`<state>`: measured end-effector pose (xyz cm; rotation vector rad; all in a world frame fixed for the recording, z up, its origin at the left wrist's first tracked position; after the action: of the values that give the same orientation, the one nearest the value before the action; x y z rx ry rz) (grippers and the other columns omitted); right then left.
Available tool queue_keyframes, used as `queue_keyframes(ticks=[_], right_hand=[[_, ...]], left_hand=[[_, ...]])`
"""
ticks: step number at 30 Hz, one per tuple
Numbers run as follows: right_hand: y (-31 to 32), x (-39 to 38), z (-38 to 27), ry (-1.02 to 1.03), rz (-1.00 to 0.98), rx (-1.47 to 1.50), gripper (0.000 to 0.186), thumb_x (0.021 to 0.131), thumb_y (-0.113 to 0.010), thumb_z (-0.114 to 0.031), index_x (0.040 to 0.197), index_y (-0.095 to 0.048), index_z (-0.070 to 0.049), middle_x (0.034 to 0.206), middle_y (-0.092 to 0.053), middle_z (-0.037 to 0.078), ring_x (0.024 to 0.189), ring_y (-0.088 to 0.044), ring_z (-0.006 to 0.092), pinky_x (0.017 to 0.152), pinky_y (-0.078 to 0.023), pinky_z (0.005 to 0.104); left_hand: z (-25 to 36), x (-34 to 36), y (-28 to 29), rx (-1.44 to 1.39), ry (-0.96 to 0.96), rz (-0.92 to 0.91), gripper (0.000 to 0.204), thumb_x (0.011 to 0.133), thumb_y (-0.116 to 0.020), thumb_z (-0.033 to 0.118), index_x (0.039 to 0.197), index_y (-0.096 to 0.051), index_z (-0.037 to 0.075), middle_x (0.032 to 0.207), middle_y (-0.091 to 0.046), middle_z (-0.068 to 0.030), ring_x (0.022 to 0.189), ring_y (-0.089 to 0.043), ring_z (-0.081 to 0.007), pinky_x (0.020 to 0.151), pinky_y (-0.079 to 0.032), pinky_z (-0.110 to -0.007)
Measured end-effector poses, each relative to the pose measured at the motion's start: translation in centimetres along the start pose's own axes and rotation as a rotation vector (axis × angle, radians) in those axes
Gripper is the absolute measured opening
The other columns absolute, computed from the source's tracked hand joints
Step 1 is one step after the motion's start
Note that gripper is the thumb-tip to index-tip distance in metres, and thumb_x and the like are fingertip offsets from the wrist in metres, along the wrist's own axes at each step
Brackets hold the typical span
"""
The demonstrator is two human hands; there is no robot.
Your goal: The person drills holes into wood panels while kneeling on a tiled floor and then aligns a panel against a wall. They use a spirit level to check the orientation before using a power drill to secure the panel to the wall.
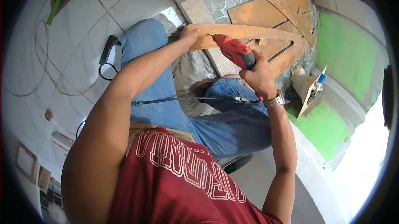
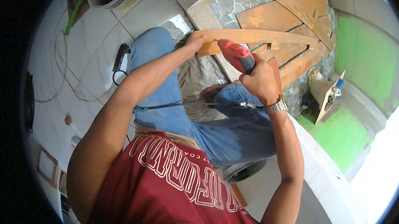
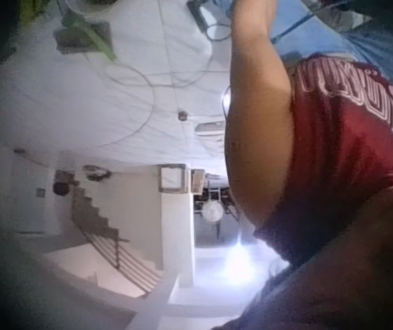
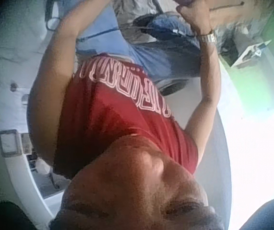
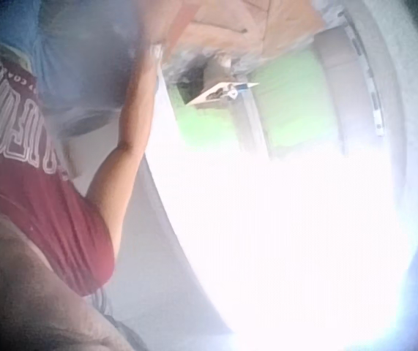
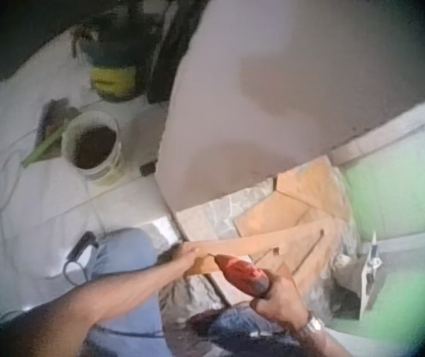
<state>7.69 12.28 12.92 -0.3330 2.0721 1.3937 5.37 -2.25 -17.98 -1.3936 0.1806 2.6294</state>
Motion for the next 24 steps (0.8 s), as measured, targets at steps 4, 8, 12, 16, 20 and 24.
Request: queue_keyframes(ticks=[4, 8, 12, 16, 20, 24], right_hand=[[-0.2, -0.2, -0.5, -0.007, -0.016, 0.058, 0.054, 0.066, -0.067, -0.010, 0.118, -0.064, 0.001, 0.085, -0.068, 0.027, 0.082, -0.069, 0.0396, 0.075, -0.053, 0.0420], [-0.6, -0.4, -0.5, 0.061, 0.024, -0.002, 0.054, 0.065, -0.068, -0.011, 0.117, -0.065, 0.001, 0.086, -0.068, 0.025, 0.085, -0.068, 0.0367, 0.077, -0.052, 0.0407], [-0.7, -0.5, -0.3, -0.001, 0.009, 0.102, 0.053, 0.064, -0.070, -0.012, 0.116, -0.065, 0.001, 0.091, -0.068, 0.026, 0.090, -0.066, 0.0391, 0.082, -0.051, 0.0418], [-0.7, -0.2, 0.6, -0.020, -0.001, 0.087, 0.053, 0.065, -0.070, -0.013, 0.115, -0.064, 0.003, 0.095, -0.067, 0.027, 0.093, -0.065, 0.0407, 0.083, -0.051, 0.0423], [-0.6, -0.4, 0.6, -0.057, 0.016, 0.077, 0.051, 0.065, -0.070, -0.013, 0.112, -0.064, 0.004, 0.094, -0.066, 0.027, 0.090, -0.065, 0.0393, 0.082, -0.051, 0.0426], [-0.2, -0.3, -0.2, -0.045, -0.011, 0.114, 0.048, 0.064, -0.068, -0.012, 0.110, -0.065, 0.005, 0.085, -0.066, 0.025, 0.081, -0.065, 0.0366, 0.078, -0.052, 0.0418]], left_hand=[[-1.0, 1.3, -0.4, 0.020, -0.082, -0.051, 0.045, 0.096, -0.061, 0.031, 0.129, -0.057, 0.000, 0.126, -0.064, -0.0179, 0.115, -0.061, -0.0290, 0.095, -0.048, -0.041], [-0.8, 0.9, -0.5, 0.012, -0.085, -0.009, 0.045, 0.096, -0.060, 0.032, 0.127, -0.058, 0.000, 0.126, -0.064, -0.0188, 0.117, -0.061, -0.0308, 0.096, -0.048, -0.042], [-0.5, 0.9, -0.2, 0.039, -0.068, 0.055, 0.047, 0.096, -0.060, 0.033, 0.129, -0.056, 0.000, 0.129, -0.062, -0.0190, 0.119, -0.060, -0.0304, 0.098, -0.047, -0.041], [-0.6, 1.0, -0.2, 0.005, -0.052, 0.015, 0.050, 0.095, -0.061, 0.033, 0.132, -0.053, 0.000, 0.133, -0.059, -0.0195, 0.123, -0.057, -0.0308, 0.101, -0.045, -0.041], [0.2, -0.1, -0.1, -0.043, -0.045, 0.001, 0.048, 0.095, -0.061, 0.032, 0.130, -0.053, -0.001, 0.130, -0.060, -0.0200, 0.121, -0.058, -0.0311, 0.101, -0.045, -0.041], [0.7, -0.5, 0.4, -0.041, -0.043, -0.033, 0.048, 0.095, -0.061, 0.032, 0.128, -0.052, -0.002, 0.129, -0.060, -0.0202, 0.121, -0.057, -0.0301, 0.101, -0.045, -0.041]])
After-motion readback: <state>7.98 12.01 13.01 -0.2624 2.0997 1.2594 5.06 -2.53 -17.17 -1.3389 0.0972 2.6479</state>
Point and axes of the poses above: each hand's wrist, its own x-axis towards the middle knuckle, its own y-axis out of the back of the hand, z = x × y, the point moved 4 cm from there along x, towards the middle knuckle
